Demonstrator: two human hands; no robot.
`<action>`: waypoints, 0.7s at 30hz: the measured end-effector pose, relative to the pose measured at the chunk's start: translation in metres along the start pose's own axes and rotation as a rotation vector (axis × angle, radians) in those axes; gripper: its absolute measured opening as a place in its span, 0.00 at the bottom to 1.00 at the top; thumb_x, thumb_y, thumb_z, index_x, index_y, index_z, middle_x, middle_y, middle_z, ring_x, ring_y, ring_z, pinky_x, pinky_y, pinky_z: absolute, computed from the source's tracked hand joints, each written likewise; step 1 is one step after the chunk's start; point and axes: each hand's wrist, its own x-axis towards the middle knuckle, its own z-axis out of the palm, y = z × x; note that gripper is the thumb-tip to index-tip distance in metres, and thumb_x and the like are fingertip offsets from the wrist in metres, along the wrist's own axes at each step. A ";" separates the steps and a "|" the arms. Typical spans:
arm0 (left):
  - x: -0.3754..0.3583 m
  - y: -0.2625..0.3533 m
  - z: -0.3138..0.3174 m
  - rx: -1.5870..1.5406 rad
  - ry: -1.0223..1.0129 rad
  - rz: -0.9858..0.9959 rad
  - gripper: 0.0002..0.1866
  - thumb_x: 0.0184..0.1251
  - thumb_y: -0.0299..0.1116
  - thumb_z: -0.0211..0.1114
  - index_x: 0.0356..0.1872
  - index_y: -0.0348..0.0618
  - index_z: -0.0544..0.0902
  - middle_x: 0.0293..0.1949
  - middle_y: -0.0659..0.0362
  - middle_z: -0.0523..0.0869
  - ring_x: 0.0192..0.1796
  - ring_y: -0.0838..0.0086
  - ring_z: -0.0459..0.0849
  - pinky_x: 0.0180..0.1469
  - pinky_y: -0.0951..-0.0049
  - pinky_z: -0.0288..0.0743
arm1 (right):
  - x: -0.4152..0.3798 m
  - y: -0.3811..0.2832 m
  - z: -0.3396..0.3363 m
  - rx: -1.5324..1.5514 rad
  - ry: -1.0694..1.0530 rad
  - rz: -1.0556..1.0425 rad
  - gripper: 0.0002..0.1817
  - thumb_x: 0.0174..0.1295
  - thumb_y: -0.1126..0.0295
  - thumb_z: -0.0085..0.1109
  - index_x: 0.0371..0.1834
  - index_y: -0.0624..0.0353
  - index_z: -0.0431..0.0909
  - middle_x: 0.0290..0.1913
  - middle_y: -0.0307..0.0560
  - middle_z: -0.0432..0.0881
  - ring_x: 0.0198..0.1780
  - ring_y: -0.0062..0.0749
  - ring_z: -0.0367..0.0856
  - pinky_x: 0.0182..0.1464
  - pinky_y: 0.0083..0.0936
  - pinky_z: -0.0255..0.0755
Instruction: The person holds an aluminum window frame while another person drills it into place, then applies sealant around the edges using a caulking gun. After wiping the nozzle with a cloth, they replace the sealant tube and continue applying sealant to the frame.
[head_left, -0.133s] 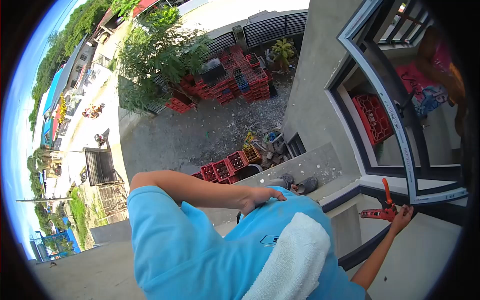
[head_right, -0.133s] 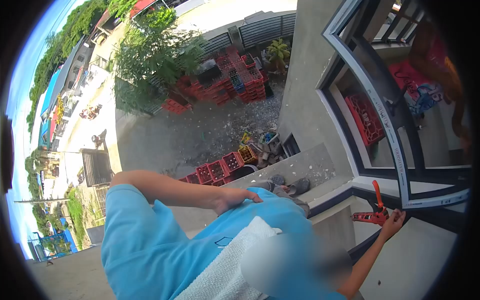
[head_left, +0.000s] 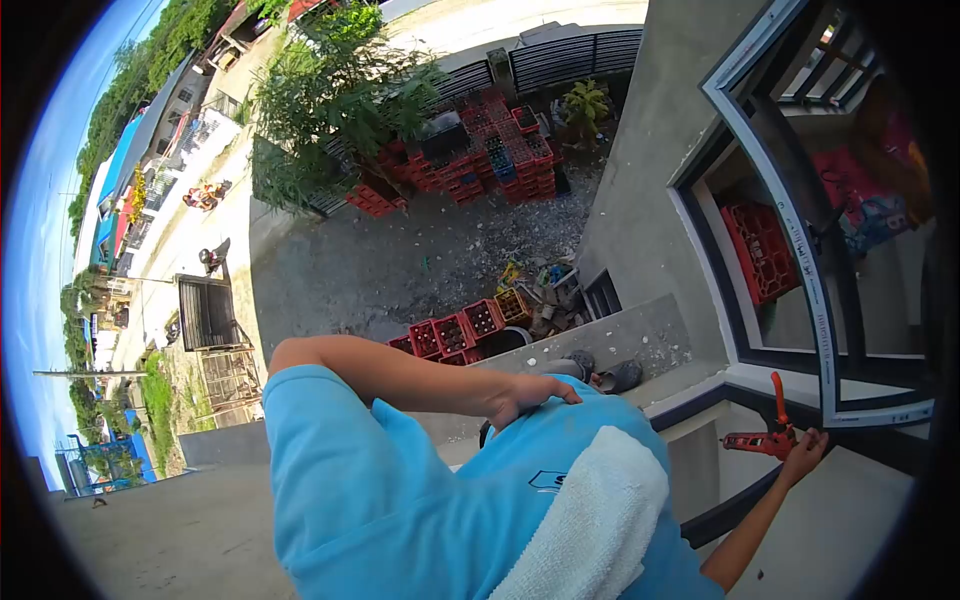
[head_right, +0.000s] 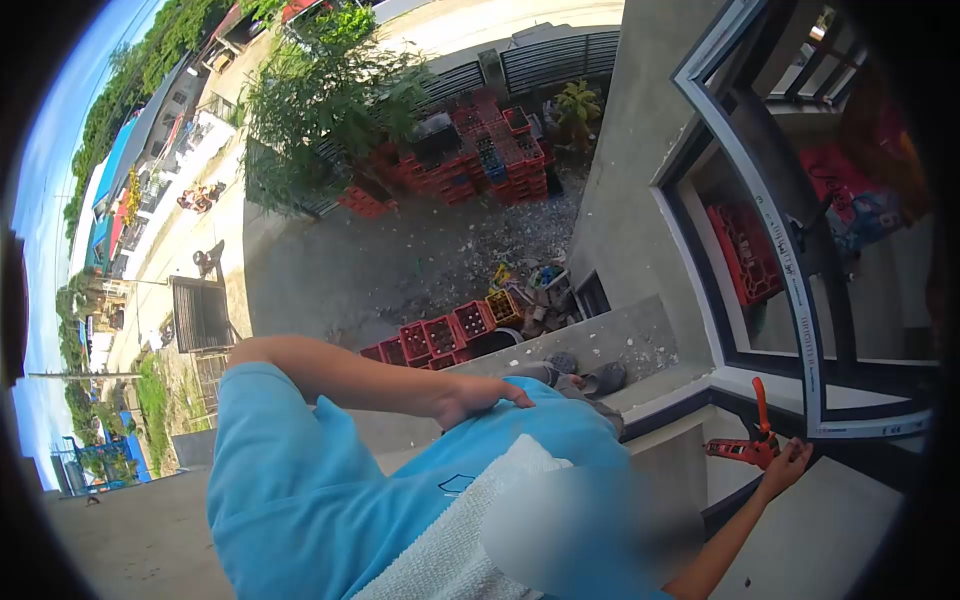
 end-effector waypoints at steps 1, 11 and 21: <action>0.010 0.002 0.007 0.010 -0.026 0.006 0.31 0.64 0.51 0.60 0.63 0.44 0.71 0.65 0.53 0.73 0.61 0.61 0.76 0.64 0.58 0.67 | 0.015 -0.001 -0.022 -0.065 0.008 -0.014 0.28 0.68 0.64 0.56 0.64 0.74 0.65 0.44 0.49 0.82 0.44 0.33 0.81 0.47 0.25 0.72; 0.015 -0.004 0.018 -0.011 -0.082 0.032 0.33 0.63 0.52 0.60 0.65 0.44 0.70 0.67 0.51 0.71 0.63 0.60 0.74 0.65 0.58 0.65 | 0.032 0.001 -0.041 -0.030 0.043 -0.023 0.28 0.68 0.63 0.56 0.63 0.75 0.65 0.46 0.52 0.82 0.48 0.36 0.81 0.53 0.27 0.72; 0.012 -0.003 0.012 0.001 -0.110 0.027 0.38 0.63 0.53 0.60 0.70 0.44 0.63 0.71 0.50 0.63 0.69 0.57 0.67 0.69 0.56 0.60 | 0.031 -0.002 -0.040 -0.060 0.073 0.000 0.26 0.67 0.60 0.57 0.57 0.74 0.70 0.45 0.53 0.82 0.48 0.39 0.80 0.53 0.30 0.71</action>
